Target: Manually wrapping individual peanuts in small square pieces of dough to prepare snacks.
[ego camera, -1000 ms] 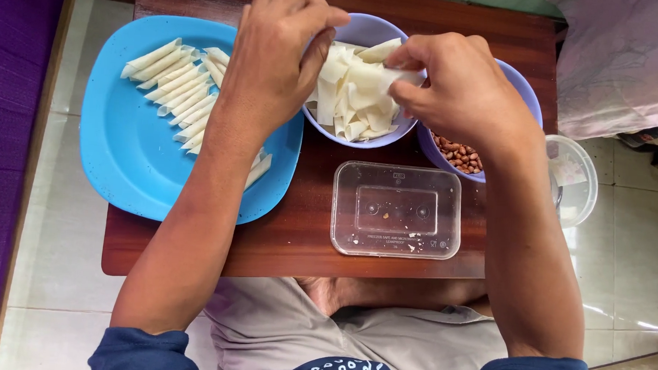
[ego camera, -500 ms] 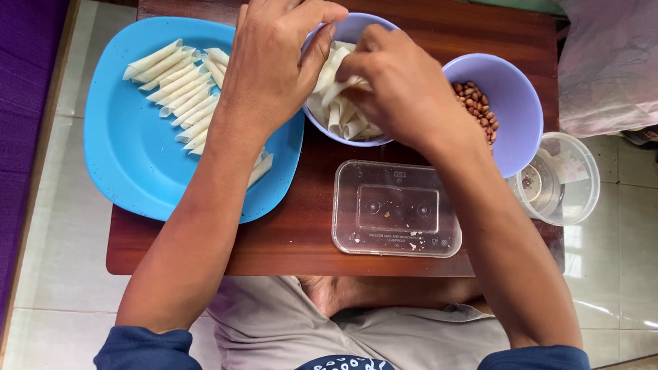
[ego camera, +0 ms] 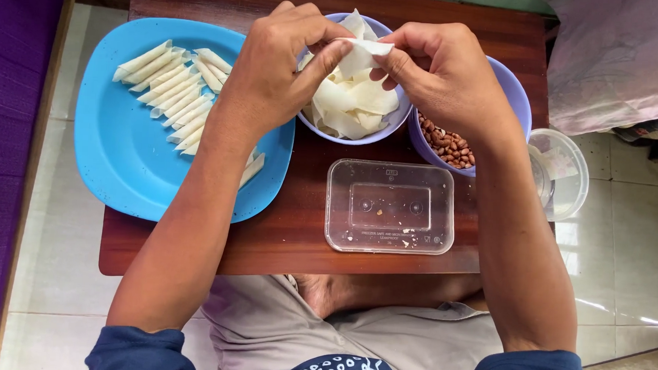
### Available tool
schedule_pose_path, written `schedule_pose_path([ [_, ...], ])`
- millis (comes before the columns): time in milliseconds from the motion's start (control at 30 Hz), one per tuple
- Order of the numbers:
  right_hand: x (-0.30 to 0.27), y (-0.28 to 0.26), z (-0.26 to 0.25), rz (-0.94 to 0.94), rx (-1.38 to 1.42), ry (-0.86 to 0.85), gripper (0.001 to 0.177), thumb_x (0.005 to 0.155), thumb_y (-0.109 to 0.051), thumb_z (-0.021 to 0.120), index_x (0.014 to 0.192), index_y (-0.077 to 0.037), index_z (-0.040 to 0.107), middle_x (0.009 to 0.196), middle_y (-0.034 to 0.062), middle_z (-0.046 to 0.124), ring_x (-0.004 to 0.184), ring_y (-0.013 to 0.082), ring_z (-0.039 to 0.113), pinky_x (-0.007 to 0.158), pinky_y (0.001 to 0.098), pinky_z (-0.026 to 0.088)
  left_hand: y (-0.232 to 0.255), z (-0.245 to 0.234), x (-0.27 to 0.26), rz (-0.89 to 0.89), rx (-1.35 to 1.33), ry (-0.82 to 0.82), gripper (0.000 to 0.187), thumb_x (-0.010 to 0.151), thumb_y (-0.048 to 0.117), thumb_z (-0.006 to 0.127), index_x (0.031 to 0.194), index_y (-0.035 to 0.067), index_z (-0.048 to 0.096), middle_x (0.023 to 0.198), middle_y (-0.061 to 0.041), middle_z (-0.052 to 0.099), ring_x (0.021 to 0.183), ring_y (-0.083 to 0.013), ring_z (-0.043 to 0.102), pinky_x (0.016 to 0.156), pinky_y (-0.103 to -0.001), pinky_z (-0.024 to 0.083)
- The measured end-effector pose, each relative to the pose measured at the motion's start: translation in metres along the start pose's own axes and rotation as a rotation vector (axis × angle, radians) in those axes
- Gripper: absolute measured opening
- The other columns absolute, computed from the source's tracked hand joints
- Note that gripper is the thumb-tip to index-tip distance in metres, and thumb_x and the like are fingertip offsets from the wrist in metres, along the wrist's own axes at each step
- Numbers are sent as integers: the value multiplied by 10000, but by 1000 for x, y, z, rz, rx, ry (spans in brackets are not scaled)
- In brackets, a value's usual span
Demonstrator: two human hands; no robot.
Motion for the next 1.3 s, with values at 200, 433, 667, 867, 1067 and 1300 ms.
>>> schedule_pose_path([
  [200,-3,-15,6,-98,-328,101,158,985,-59,696,1048,68,765,708,51,650,554,120,472,485,270,386,-7,0,-2,-7,65,62,170,1039,88,733,896,-3,729,819,-90,680,690,-176,512,598,-313,448],
  [433,0,-15,16,-146,32,-40,798,893,-32,795,1541,-62,330,1505,239,492,1252,317,550,984,393,544,-3,-7,-1,-50,-110,22,232,1092,93,635,909,-40,686,793,-97,657,586,-138,474,514,-275,401],
  [667,-17,-22,21,-65,338,18,307,994,76,673,1290,57,596,1106,118,674,954,132,646,866,211,560,7,1,-3,-84,-162,-9,419,1103,114,667,728,-20,536,644,-59,496,543,-146,321,479,-325,293],
  [867,-48,-20,16,94,369,166,205,1007,-31,666,1177,84,682,948,109,725,784,105,675,729,186,594,26,9,-2,-210,-411,-160,149,978,30,748,933,-22,616,725,-50,589,596,-100,456,509,-249,375],
  [1067,-91,-20,8,176,376,270,170,978,-42,689,1104,71,704,993,112,716,788,131,686,709,204,634,53,19,-9,-301,-607,-286,123,910,-25,787,1010,-36,715,838,-53,687,682,-76,554,600,-192,475],
  [1300,-136,-12,3,201,312,254,170,985,14,684,1139,87,697,961,124,732,786,118,685,737,188,608,75,16,-37,-470,-633,-324,66,926,-28,754,990,-36,739,767,-41,688,664,-67,606,599,-170,495],
])
Point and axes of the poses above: each hand's wrist, its own x-axis towards the middle knuckle, its own z-axis out of the palm, y = z × x, the point moved 3 cm from there along x, towards the middle knuckle
